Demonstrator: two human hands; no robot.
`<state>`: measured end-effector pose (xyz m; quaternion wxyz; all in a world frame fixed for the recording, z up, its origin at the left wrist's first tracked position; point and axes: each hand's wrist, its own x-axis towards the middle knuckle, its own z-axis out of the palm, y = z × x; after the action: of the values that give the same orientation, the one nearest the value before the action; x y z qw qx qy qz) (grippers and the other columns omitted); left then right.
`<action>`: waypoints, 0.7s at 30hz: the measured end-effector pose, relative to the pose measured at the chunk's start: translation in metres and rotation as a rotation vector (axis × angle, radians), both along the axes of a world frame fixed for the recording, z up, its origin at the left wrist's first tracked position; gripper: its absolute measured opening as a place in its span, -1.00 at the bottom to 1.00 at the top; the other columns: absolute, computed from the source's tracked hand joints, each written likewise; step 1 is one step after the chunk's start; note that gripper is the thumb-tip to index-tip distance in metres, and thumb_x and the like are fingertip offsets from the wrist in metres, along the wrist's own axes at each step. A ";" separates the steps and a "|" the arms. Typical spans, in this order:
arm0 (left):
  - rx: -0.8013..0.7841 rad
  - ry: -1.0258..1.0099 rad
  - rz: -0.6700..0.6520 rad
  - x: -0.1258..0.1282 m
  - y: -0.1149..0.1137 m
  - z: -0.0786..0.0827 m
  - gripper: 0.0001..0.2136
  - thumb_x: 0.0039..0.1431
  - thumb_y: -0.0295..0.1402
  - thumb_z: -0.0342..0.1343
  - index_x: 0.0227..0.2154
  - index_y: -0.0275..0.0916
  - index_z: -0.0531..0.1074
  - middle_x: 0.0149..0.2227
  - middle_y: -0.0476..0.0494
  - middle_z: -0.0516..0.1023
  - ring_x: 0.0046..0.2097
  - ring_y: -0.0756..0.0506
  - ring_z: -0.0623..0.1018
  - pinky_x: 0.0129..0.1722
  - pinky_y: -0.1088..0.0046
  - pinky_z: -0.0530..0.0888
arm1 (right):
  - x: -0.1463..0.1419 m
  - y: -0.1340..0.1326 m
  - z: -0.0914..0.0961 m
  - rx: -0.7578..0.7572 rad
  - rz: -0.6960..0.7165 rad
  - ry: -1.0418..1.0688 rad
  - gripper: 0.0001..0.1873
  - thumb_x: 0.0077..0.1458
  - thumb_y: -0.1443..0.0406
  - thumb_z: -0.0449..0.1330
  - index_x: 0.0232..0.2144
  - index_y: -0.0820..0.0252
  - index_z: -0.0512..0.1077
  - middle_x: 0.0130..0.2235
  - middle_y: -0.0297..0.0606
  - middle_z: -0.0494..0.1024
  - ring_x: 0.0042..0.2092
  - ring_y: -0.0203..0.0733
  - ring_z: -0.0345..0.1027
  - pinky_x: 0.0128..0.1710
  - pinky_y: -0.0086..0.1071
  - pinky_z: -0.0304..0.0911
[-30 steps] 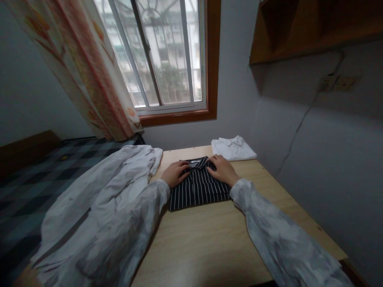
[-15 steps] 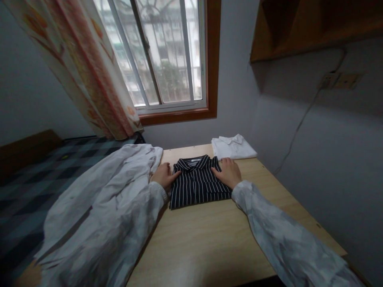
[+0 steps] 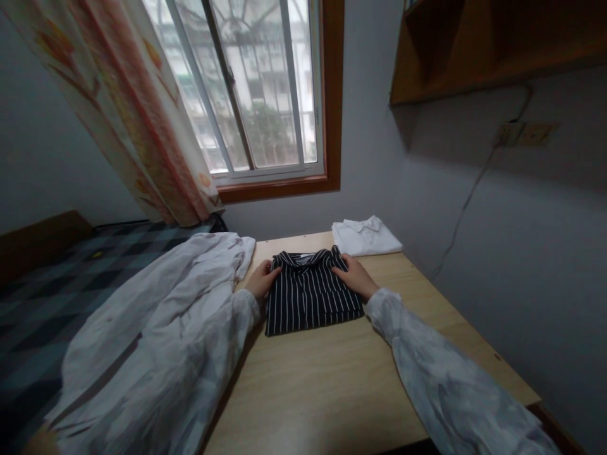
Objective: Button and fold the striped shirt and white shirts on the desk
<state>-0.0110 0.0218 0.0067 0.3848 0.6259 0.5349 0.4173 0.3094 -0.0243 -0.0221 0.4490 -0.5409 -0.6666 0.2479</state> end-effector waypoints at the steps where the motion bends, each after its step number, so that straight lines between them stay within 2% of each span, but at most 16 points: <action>1: 0.044 -0.051 -0.033 0.004 0.001 0.001 -0.78 0.18 -0.21 0.29 -0.31 -0.16 0.37 -0.34 -0.01 0.59 -0.23 -0.12 0.60 -0.16 0.36 0.53 | 0.001 0.000 0.000 0.025 0.017 0.080 -0.76 0.20 0.12 0.30 -0.17 0.11 0.46 -0.16 -0.23 0.67 -0.12 -0.01 0.55 -0.02 -0.17 0.43; 5: 0.205 -0.207 -0.157 0.029 0.018 0.013 -0.74 0.21 -0.15 0.29 -0.23 -0.14 0.36 -0.27 -0.02 0.61 -0.20 -0.12 0.60 -0.14 0.36 0.53 | 0.019 0.007 0.013 0.160 0.036 0.283 -0.70 0.21 0.13 0.31 -0.05 0.09 0.48 -0.02 -0.22 0.68 0.04 0.01 0.56 0.15 -0.09 0.42; 9: 0.282 -0.320 -0.168 0.077 0.053 0.042 -0.79 0.24 -0.25 0.29 -0.21 -0.15 0.38 -0.22 -0.05 0.64 -0.13 -0.12 0.63 -0.04 0.34 0.54 | 0.065 0.037 0.046 0.309 -0.092 0.204 -0.49 0.21 0.11 0.34 0.16 0.10 0.52 0.20 -0.13 0.62 0.25 0.08 0.46 0.39 0.03 0.24; 13: 0.187 -0.424 -0.115 0.144 0.095 0.076 -0.86 0.33 -0.33 0.24 -0.16 -0.18 0.39 -0.19 -0.10 0.66 -0.11 -0.11 0.65 0.01 0.33 0.56 | 0.124 0.089 0.086 0.356 -0.207 0.168 -0.45 0.19 0.06 0.34 0.17 0.14 0.56 0.20 -0.10 0.64 0.25 0.11 0.49 0.41 0.07 0.23; 15: 0.067 -0.430 -0.032 0.175 0.111 0.085 -0.84 0.38 -0.32 0.21 -0.06 -0.18 0.38 -0.10 -0.15 0.67 -0.04 -0.11 0.66 0.06 0.33 0.55 | 0.149 0.109 0.095 0.325 -0.326 0.133 -0.41 0.20 0.03 0.33 0.18 0.21 0.54 0.22 -0.02 0.62 0.26 0.10 0.47 0.39 0.03 0.25; 16: 0.024 -0.418 -0.011 0.188 0.116 0.085 -0.79 0.40 -0.29 0.21 -0.01 -0.19 0.37 -0.05 -0.20 0.67 0.00 -0.12 0.66 0.08 0.33 0.55 | 0.159 0.115 0.094 0.265 -0.399 0.096 -0.38 0.21 0.01 0.32 0.19 0.25 0.52 0.24 0.02 0.60 0.27 0.10 0.46 0.38 0.00 0.27; 18: -0.054 -0.371 0.008 0.206 0.119 0.074 -0.68 0.37 -0.19 0.26 0.03 -0.23 0.36 0.01 -0.31 0.65 0.06 -0.18 0.65 0.09 0.28 0.55 | 0.172 0.117 0.083 0.079 -0.529 -0.012 -0.33 0.22 -0.05 0.30 0.20 0.28 0.51 0.23 0.08 0.59 0.25 0.08 0.48 0.30 -0.05 0.34; 20: -0.124 -0.297 0.010 0.213 0.115 0.050 -0.58 0.28 -0.14 0.35 0.02 -0.27 0.37 0.00 -0.42 0.65 0.08 -0.27 0.65 0.08 0.20 0.56 | 0.178 0.109 0.060 -0.056 -0.559 -0.076 -0.36 0.11 -0.05 0.41 0.05 0.31 0.58 0.06 0.14 0.68 0.13 0.15 0.56 0.17 -0.07 0.43; 21: -0.149 -0.258 0.005 0.213 0.111 0.036 -0.54 0.22 -0.13 0.41 0.01 -0.28 0.38 -0.01 -0.46 0.65 0.08 -0.31 0.65 0.07 0.16 0.57 | 0.179 0.104 0.047 -0.098 -0.552 -0.098 -0.43 0.05 -0.03 0.45 -0.05 0.28 0.62 -0.05 0.10 0.72 0.06 0.16 0.60 0.10 -0.10 0.46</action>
<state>0.2025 0.1329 0.0428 0.4945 0.5354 0.5122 0.4544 0.4884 0.0796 0.0247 0.4399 -0.7343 -0.5024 0.1216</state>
